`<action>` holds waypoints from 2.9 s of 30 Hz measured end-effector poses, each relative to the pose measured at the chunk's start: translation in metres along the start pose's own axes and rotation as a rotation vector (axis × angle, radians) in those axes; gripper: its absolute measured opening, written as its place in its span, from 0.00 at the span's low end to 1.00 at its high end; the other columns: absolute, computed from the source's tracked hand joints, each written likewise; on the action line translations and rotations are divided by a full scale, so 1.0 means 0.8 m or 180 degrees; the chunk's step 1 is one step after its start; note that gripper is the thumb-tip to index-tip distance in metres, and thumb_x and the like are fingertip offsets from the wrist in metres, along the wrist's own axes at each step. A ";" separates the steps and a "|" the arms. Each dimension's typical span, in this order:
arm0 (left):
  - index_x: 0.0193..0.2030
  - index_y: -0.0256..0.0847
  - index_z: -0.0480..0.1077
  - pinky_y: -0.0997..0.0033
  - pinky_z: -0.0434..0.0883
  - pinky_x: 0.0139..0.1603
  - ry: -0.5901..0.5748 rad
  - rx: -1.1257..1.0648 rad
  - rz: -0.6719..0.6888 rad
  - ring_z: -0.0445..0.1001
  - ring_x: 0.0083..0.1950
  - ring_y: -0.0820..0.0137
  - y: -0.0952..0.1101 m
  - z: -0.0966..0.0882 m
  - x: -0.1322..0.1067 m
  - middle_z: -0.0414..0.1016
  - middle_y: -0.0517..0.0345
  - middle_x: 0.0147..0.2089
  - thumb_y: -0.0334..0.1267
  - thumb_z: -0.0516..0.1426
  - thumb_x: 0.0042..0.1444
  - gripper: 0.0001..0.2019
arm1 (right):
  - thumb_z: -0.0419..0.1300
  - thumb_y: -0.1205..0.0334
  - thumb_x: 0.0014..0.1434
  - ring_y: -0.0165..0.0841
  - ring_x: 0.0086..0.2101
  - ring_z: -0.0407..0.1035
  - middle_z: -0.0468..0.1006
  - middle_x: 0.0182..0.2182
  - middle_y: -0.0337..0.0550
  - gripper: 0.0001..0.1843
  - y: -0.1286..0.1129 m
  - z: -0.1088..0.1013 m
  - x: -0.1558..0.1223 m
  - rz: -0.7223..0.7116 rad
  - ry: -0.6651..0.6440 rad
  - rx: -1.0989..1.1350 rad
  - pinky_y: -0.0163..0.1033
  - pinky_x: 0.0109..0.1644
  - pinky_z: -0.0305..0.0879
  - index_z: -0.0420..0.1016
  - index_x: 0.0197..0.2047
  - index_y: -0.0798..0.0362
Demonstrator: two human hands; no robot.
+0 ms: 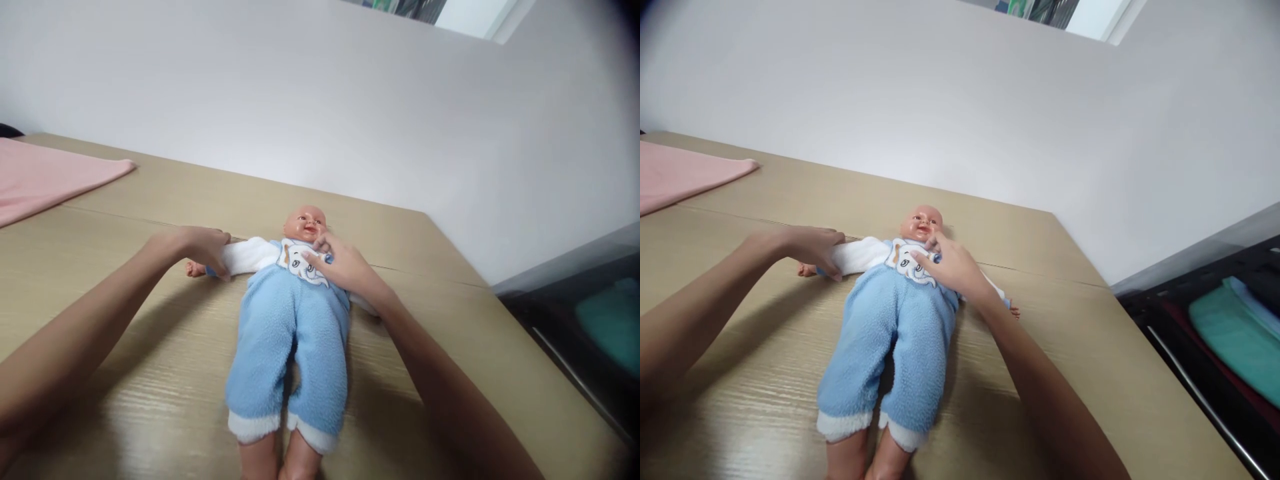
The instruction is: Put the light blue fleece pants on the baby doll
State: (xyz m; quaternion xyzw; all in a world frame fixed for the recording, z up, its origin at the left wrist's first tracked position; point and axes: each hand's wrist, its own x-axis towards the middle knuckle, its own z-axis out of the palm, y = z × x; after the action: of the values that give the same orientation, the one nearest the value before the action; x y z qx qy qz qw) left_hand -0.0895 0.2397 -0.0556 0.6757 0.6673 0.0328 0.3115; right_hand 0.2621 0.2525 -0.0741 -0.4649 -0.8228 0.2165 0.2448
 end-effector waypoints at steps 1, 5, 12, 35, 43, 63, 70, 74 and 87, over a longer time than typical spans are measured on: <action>0.49 0.39 0.81 0.47 0.80 0.49 0.0096 0.0123 0.0099 0.86 0.45 0.37 0.000 -0.002 -0.001 0.87 0.42 0.39 0.44 0.79 0.32 0.33 | 0.67 0.37 0.71 0.47 0.45 0.77 0.85 0.47 0.48 0.22 0.003 -0.005 -0.006 -0.0002 0.0022 0.0003 0.48 0.50 0.68 0.77 0.51 0.47; 0.72 0.45 0.72 0.51 0.72 0.67 0.0391 0.0489 0.0736 0.76 0.71 0.38 0.015 -0.007 -0.014 0.75 0.35 0.74 0.62 0.72 0.49 0.46 | 0.67 0.38 0.70 0.50 0.50 0.76 0.82 0.56 0.53 0.26 0.032 -0.016 -0.051 -0.0083 0.0463 -0.0039 0.53 0.58 0.73 0.74 0.60 0.47; 0.72 0.46 0.72 0.54 0.66 0.75 0.0716 0.0086 0.2551 0.71 0.75 0.48 0.119 0.047 -0.030 0.74 0.45 0.74 0.59 0.58 0.75 0.27 | 0.71 0.38 0.67 0.62 0.65 0.72 0.77 0.64 0.60 0.36 0.123 -0.025 -0.155 -0.0138 0.0620 -0.0365 0.68 0.73 0.67 0.70 0.70 0.47; 0.55 0.40 0.74 0.57 0.73 0.54 0.0981 0.0265 0.4064 0.81 0.52 0.53 0.190 0.140 0.047 0.82 0.43 0.52 0.43 0.54 0.82 0.11 | 0.84 0.35 0.50 0.48 0.40 0.81 0.86 0.39 0.46 0.31 0.120 -0.086 -0.126 0.0060 0.1242 0.0309 0.51 0.48 0.79 0.82 0.46 0.46; 0.58 0.41 0.76 0.57 0.73 0.53 0.1723 0.0493 0.4804 0.79 0.49 0.56 0.181 0.137 0.040 0.84 0.41 0.52 0.45 0.48 0.85 0.17 | 0.78 0.50 0.53 0.43 0.34 0.80 0.86 0.34 0.41 0.19 0.069 -0.041 -0.070 -0.0379 0.1033 0.0668 0.45 0.41 0.76 0.74 0.40 0.45; 0.44 0.42 0.73 0.57 0.72 0.51 0.1179 -0.1011 0.3553 0.78 0.47 0.58 0.185 0.137 0.057 0.82 0.50 0.44 0.49 0.62 0.72 0.12 | 0.68 0.47 0.75 0.46 0.58 0.76 0.83 0.53 0.44 0.12 0.066 -0.015 -0.123 -0.0611 0.0186 0.1738 0.54 0.70 0.69 0.84 0.56 0.41; 0.42 0.43 0.68 0.57 0.69 0.48 0.1135 -0.0520 0.3379 0.76 0.44 0.58 0.184 0.142 0.063 0.79 0.50 0.41 0.47 0.56 0.72 0.10 | 0.78 0.40 0.62 0.41 0.48 0.78 0.82 0.42 0.40 0.19 0.066 0.022 -0.117 0.0562 0.0748 0.3545 0.48 0.64 0.76 0.81 0.42 0.43; 0.41 0.44 0.67 0.59 0.69 0.45 0.1114 -0.0545 0.3261 0.76 0.41 0.60 0.183 0.143 0.062 0.78 0.53 0.39 0.44 0.56 0.70 0.07 | 0.79 0.41 0.61 0.41 0.47 0.79 0.82 0.41 0.39 0.20 0.059 0.028 -0.119 0.0785 0.0952 0.3509 0.48 0.62 0.78 0.79 0.41 0.44; 0.44 0.43 0.69 0.61 0.72 0.49 0.0878 -0.0812 0.3164 0.78 0.44 0.61 0.181 0.141 0.065 0.80 0.53 0.43 0.47 0.56 0.73 0.10 | 0.72 0.39 0.61 0.42 0.44 0.80 0.80 0.39 0.38 0.24 0.088 0.068 -0.113 0.1112 0.1619 0.2778 0.50 0.56 0.80 0.65 0.42 0.43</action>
State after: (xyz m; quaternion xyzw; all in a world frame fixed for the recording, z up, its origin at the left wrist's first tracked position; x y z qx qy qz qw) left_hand 0.0958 0.2576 -0.0987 0.8566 0.2921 0.3459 0.2474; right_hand 0.3163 0.1999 -0.1763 -0.4877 -0.4813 0.4567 0.5674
